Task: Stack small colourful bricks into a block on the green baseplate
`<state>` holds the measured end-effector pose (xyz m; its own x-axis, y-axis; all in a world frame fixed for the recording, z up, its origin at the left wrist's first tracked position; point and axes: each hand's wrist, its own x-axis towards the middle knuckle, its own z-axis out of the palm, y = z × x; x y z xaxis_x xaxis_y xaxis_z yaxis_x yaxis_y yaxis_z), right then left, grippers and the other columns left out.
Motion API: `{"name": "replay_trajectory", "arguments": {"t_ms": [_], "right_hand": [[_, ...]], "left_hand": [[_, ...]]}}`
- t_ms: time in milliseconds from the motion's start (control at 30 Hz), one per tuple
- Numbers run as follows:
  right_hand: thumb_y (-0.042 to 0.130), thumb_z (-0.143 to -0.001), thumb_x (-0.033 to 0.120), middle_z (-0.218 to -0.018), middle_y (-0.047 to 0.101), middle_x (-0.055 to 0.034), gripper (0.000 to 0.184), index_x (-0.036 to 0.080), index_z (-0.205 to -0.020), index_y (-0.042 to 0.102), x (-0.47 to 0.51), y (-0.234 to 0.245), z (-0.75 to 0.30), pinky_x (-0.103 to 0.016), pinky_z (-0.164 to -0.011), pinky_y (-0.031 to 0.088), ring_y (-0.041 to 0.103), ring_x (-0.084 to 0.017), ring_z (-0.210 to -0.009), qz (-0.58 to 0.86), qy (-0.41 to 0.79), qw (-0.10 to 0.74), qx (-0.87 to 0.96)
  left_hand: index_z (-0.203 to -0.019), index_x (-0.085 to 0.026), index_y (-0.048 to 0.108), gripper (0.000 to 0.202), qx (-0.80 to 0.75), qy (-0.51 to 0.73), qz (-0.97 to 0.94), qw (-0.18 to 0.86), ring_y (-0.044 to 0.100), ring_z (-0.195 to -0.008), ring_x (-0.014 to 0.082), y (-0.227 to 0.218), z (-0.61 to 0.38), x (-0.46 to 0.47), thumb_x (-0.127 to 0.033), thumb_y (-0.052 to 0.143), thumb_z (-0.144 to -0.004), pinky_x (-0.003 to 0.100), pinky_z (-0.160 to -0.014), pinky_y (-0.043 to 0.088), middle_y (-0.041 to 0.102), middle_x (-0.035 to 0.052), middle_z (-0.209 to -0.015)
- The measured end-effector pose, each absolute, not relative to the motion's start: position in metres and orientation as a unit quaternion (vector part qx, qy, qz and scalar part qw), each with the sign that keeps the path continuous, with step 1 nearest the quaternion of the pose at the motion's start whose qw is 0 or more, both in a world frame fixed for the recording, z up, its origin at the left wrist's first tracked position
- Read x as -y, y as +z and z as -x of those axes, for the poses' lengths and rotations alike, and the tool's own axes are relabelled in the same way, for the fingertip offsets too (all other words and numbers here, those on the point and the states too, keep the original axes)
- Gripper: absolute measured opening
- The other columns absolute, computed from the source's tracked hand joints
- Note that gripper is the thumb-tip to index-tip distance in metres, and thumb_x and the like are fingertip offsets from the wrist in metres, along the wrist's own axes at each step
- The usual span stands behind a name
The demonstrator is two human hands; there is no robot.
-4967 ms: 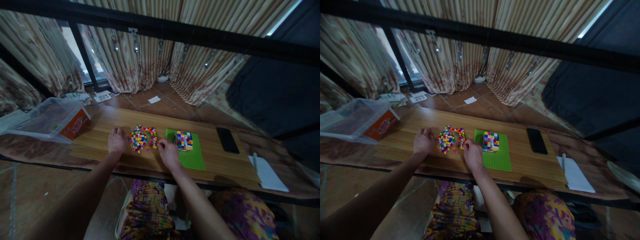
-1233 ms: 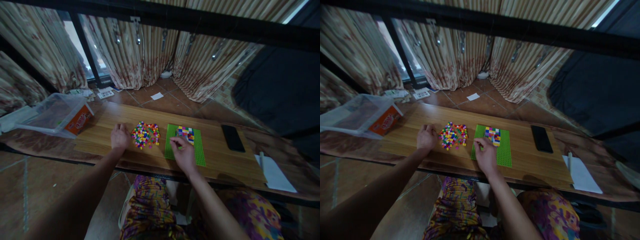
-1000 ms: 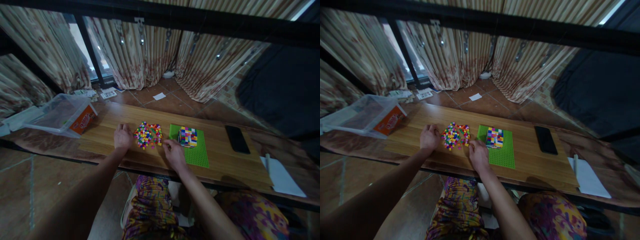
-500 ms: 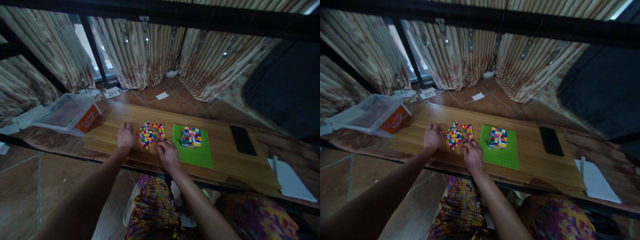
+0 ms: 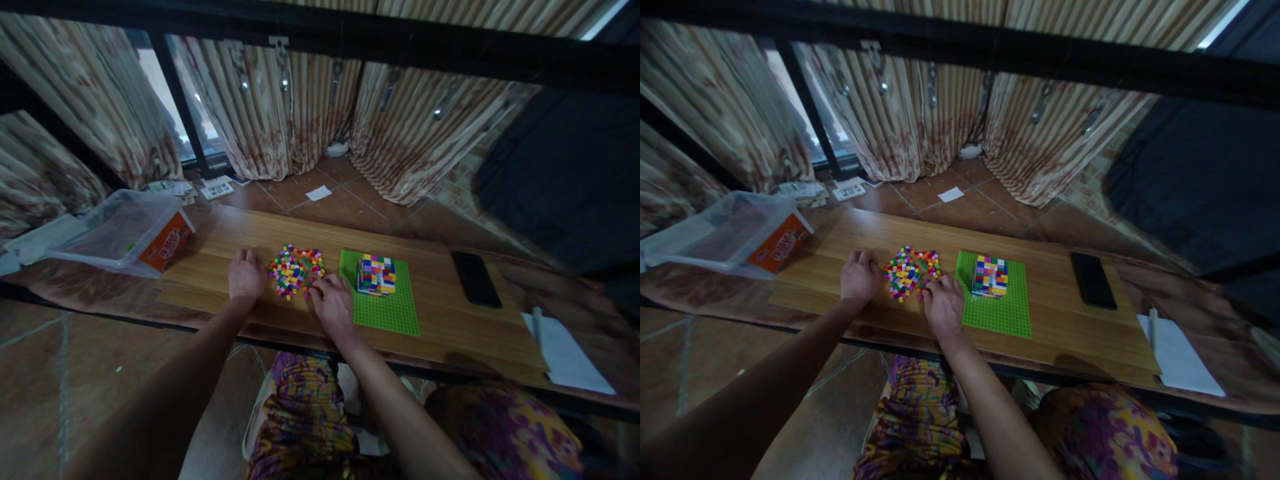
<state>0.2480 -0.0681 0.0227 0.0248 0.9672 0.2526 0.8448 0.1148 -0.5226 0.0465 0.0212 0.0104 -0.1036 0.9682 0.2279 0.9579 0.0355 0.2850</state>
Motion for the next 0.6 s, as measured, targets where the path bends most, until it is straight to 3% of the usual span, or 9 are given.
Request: {"name": "replay_trajectory", "arguments": {"t_ms": [333, 600], "right_hand": [[0.053, -0.095, 0.035, -0.097, 0.069, -0.0085, 0.027, 0.021, -0.095, 0.076, 0.093, 0.055, -0.323, -0.039, -0.088, 0.049, 0.062, -0.023, -0.093, 0.652, 0.028, 0.424, 0.628], [0.056, -0.090, 0.040, -0.089, 0.069, -0.0103, 0.031, 0.017, -0.091, 0.078, 0.087, 0.058, -0.388, -0.038, -0.079, 0.049, 0.063, -0.024, -0.086, 0.701, 0.002, 0.432, 0.568]], "left_hand": [[-0.104, -0.014, 0.067, 0.030, -0.715, 0.183, -0.675, -0.001, 0.061, -0.099, 0.0292, 0.009, -0.045, -0.022, -0.019, 0.042, -0.088, 0.037, -0.082, 0.046, 0.063, 0.0166, -0.107], [-0.107, -0.014, 0.067, 0.033, -0.717, 0.187, -0.672, 0.001, 0.061, -0.101, 0.0300, 0.006, -0.044, -0.024, -0.020, 0.041, -0.088, 0.038, -0.084, 0.047, 0.064, 0.0167, -0.107]]}}
